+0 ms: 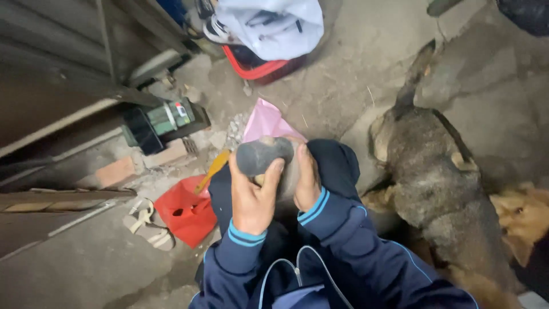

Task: Repairing a beige sandal and a black shoe using a hammer, brush, and lining material.

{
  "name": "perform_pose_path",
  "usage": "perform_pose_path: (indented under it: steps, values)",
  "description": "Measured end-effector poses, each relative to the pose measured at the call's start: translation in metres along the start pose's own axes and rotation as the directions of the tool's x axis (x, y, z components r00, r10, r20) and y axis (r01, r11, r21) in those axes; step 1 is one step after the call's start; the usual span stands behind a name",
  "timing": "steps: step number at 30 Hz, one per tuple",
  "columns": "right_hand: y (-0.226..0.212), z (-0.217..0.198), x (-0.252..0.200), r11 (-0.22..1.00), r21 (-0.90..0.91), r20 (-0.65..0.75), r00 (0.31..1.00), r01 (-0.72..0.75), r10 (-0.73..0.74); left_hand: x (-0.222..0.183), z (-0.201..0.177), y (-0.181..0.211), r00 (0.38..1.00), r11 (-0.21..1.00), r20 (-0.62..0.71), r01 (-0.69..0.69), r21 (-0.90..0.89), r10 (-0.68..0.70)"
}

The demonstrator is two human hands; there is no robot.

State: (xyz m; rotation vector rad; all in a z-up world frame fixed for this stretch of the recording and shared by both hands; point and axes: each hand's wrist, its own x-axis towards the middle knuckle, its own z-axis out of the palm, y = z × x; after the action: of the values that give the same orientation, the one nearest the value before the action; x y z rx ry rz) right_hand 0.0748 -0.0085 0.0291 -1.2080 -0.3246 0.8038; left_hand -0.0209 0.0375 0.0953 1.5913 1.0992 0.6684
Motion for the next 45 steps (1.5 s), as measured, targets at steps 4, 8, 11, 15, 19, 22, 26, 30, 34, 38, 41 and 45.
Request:
perform_pose_path:
  steps: [4, 8, 11, 15, 19, 22, 26, 30, 34, 38, 41, 45]
  values:
    - [-0.007, -0.010, -0.001, 0.963, -0.233, 0.020, 0.991, 0.135, -0.134, -0.017, -0.001, 0.008, 0.999, 1.000, 0.033, 0.030, -0.002, -0.030]
    - [-0.001, -0.015, 0.003, 0.962, -0.243, 0.054, 0.992, 0.123, -0.113, 0.011, 0.013, 0.000, 1.000, 0.996, -0.015, -0.028, -0.080, 0.027]
    - [-0.015, -0.011, -0.003, 0.965, -0.229, 0.024, 0.992, 0.128, -0.126, -0.027, 0.002, 0.003, 0.992, 0.992, 0.052, 0.115, -0.060, -0.112]
    - [-0.011, -0.010, 0.007, 0.973, -0.230, -0.046, 0.999, -0.018, 0.008, 0.000, 0.007, -0.004, 0.990, 0.980, -0.005, 0.141, -0.144, -0.143]
    - [-0.044, 0.007, -0.010, 0.874, -0.179, 0.149, 0.891, 0.451, -0.429, -0.004, -0.018, 0.026, 0.990, 0.910, 0.035, 0.140, -0.390, -0.137]
    - [-0.043, 0.009, -0.051, 0.920, 0.049, 0.158, 0.907, 0.388, -0.390, -0.034, -0.052, 0.017, 0.960, 0.855, 0.187, 0.272, -0.442, -0.209]
    - [-0.024, -0.010, -0.091, 0.997, 0.026, -0.063, 0.995, -0.076, 0.077, -0.059, -0.062, -0.011, 0.965, 0.985, 0.257, 0.087, -0.149, -0.046]
    - [-0.023, -0.013, -0.111, 0.964, -0.004, -0.116, 0.958, -0.266, 0.264, -0.085, -0.061, -0.018, 0.952, 0.991, 0.306, 0.037, -0.130, 0.004]
    - [-0.030, -0.008, -0.093, 0.842, -0.099, -0.155, 0.844, -0.530, 0.513, -0.098, -0.077, -0.040, 0.981, 0.992, 0.171, 0.103, -0.076, -0.089]
    - [0.000, -0.001, -0.075, 0.872, -0.225, -0.066, 0.899, -0.436, 0.432, -0.100, -0.082, -0.049, 0.975, 0.983, 0.158, 0.170, -0.071, -0.157]
    - [0.001, 0.011, -0.063, 0.914, 0.084, 0.036, 0.918, -0.396, 0.395, -0.086, -0.075, -0.057, 0.975, 0.975, 0.130, 0.194, -0.106, -0.180]
    - [0.009, 0.005, -0.038, 0.683, 0.252, -0.102, 0.683, -0.685, 0.723, -0.069, -0.057, -0.041, 0.998, 0.975, 0.064, -0.003, -0.223, 0.017]
